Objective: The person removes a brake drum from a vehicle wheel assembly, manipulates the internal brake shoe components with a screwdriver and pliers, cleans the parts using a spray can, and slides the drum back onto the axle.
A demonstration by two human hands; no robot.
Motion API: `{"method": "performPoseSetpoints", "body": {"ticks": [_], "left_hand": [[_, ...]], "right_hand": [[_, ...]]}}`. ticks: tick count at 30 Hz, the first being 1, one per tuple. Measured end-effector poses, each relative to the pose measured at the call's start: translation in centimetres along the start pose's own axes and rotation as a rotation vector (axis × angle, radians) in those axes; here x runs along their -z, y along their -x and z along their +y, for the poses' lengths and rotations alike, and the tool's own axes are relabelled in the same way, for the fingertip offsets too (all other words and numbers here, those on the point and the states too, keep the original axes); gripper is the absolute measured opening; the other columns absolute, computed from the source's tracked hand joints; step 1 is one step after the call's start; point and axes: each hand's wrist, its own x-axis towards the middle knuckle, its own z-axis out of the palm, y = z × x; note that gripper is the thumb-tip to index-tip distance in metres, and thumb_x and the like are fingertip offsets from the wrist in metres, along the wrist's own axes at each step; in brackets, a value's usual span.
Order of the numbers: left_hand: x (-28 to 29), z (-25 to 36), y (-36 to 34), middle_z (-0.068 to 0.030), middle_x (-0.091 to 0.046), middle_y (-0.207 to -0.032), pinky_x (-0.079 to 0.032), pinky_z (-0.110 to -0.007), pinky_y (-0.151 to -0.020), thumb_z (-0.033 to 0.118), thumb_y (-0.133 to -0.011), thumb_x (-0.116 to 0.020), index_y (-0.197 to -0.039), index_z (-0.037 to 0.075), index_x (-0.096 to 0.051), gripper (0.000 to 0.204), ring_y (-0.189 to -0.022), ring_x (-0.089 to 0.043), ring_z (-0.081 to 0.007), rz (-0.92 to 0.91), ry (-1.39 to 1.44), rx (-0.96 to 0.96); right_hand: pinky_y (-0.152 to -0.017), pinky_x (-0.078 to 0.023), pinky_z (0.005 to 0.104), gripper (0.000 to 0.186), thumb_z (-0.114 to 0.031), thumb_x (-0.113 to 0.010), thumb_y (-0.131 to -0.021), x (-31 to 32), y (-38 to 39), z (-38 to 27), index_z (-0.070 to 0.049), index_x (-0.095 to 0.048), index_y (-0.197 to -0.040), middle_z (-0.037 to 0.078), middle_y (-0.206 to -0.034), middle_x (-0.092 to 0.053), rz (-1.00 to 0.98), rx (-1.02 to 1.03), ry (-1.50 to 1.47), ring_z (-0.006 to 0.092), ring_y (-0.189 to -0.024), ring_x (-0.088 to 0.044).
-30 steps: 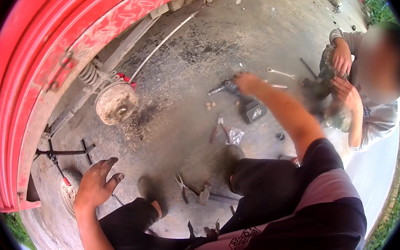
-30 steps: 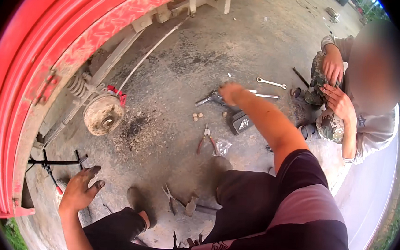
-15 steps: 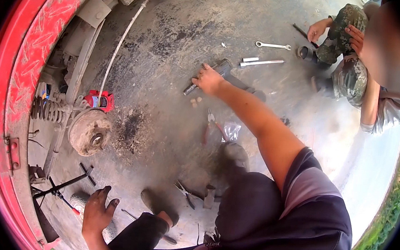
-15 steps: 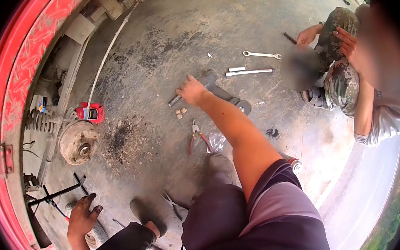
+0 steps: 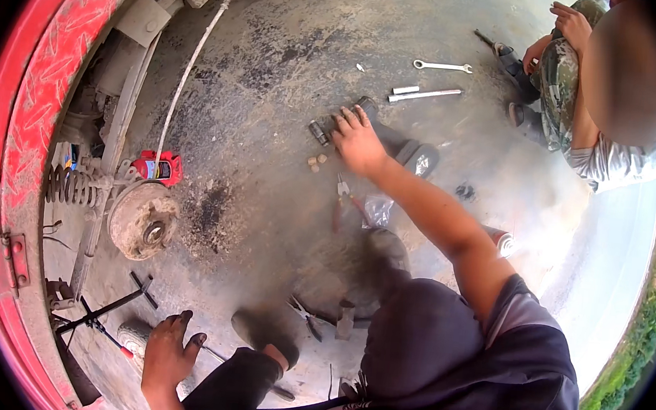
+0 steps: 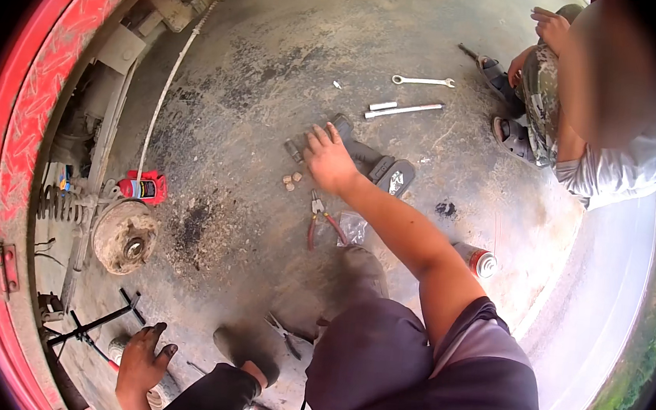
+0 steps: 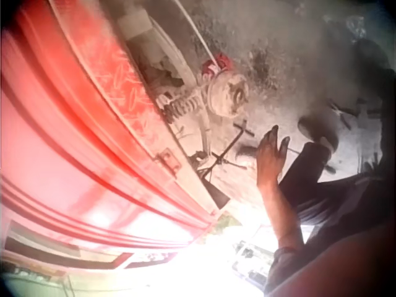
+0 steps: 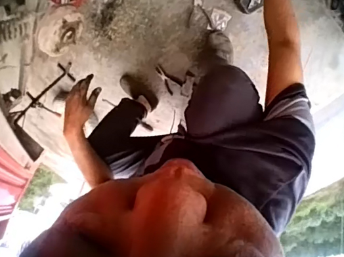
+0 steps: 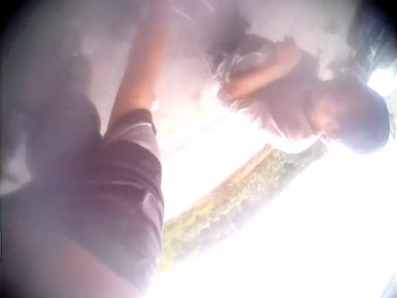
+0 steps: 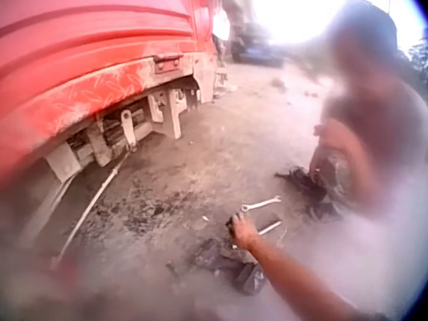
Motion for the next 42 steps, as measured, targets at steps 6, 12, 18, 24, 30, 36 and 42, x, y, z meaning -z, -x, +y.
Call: {"method": "performPoseSetpoints", "body": {"ticks": [6, 12, 18, 24, 30, 36, 42], "left_hand": [[0.4, 1.0, -0.9, -0.028, -0.067, -0.117, -0.05, -0.05, -0.094, 0.023, -0.09, -0.071, -0.13, -0.006, -0.062, 0.05, -0.109, -0.062, -0.0459, 0.075, 0.063, -0.041], [-0.4, 0.5, -1.0, -0.0265, -0.068, -0.116, -0.05, -0.048, -0.096, 0.021, -0.087, -0.074, -0.131, -0.002, -0.062, 0.051, -0.11, -0.063, -0.0443, -0.015, 0.024, 0.05], [0.0, 1.6, -1.3, -0.0252, -0.068, -0.117, -0.049, -0.048, -0.097, 0.02, -0.088, -0.072, -0.13, -0.003, -0.063, 0.049, -0.111, -0.061, -0.0429, 0.057, 0.001, -0.016], [0.5, 3.3, -1.3, -0.0251, -0.068, -0.118, -0.05, -0.048, -0.097, 0.02, -0.088, -0.073, -0.131, -0.003, -0.063, 0.05, -0.111, -0.062, -0.043, -0.05, 0.035, -0.008], [-0.2, 2.5, -0.5, -0.0251, -0.068, -0.113, -0.05, -0.049, -0.091, 0.024, -0.089, -0.073, -0.13, -0.004, -0.062, 0.051, -0.103, -0.063, -0.0432, 0.051, -0.001, -0.087], [-0.8, 2.0, 0.5, -0.0251, -0.068, -0.113, -0.05, -0.049, -0.091, 0.024, -0.09, -0.072, -0.13, -0.004, -0.063, 0.05, -0.103, -0.063, -0.0433, 0.028, 0.021, -0.065], [-0.5, 2.1, 0.5, -0.0245, -0.068, -0.117, -0.051, -0.048, -0.095, 0.02, -0.087, -0.075, -0.131, -0.002, -0.064, 0.05, -0.109, -0.063, -0.0435, 0.019, 0.02, -0.024]], "right_hand": [[-0.108, -0.043, 0.0522, 0.032, -0.015, -0.059, -0.091, -0.6, -1.2, 15.5, -0.009, -0.067, -0.122, 0.019, -0.133, -0.06, -0.191, -0.543, 0.016, 0.0407, -0.129, -0.053], [-0.1, -0.052, 0.0491, 0.036, -0.009, -0.061, -0.089, -1.6, -1.8, 20.2, -0.007, -0.062, -0.125, 0.019, -0.126, -0.062, -0.333, -0.522, 0.057, 0.0432, -0.119, -0.059], [-0.093, -0.054, 0.0457, 0.035, -0.013, -0.067, -0.092, -0.2, -1.4, 14.6, -0.001, -0.057, -0.124, 0.021, -0.117, -0.068, 0.022, -0.632, -0.454, 0.0384, -0.105, -0.068], [-0.093, -0.057, 0.0456, 0.021, -0.018, -0.061, -0.105, 2.5, 2.5, 0.9, -0.009, -0.062, -0.123, 0.01, -0.113, -0.072, 0.065, -0.852, -2.28, 0.0272, -0.106, -0.071], [-0.103, -0.056, 0.0552, 0.028, -0.014, -0.059, -0.105, 2.4, 2.3, -2.6, -0.005, -0.055, -0.132, 0.015, -0.121, -0.068, 0.046, -0.703, -2.547, 0.0376, -0.115, -0.068], [-0.101, -0.058, 0.0527, 0.035, -0.012, -0.056, -0.106, 1.5, 1.9, -1.8, -0.005, -0.05, -0.139, 0.015, -0.119, -0.066, -0.014, -0.81, -2.483, 0.0378, -0.115, -0.068], [-0.099, -0.051, 0.0489, 0.038, -0.01, -0.062, -0.091, 1.3, 0.3, -2.2, -0.006, -0.057, -0.128, 0.012, -0.114, -0.066, -0.006, -0.074, -0.594, 0.036, -0.111, -0.066]]}}
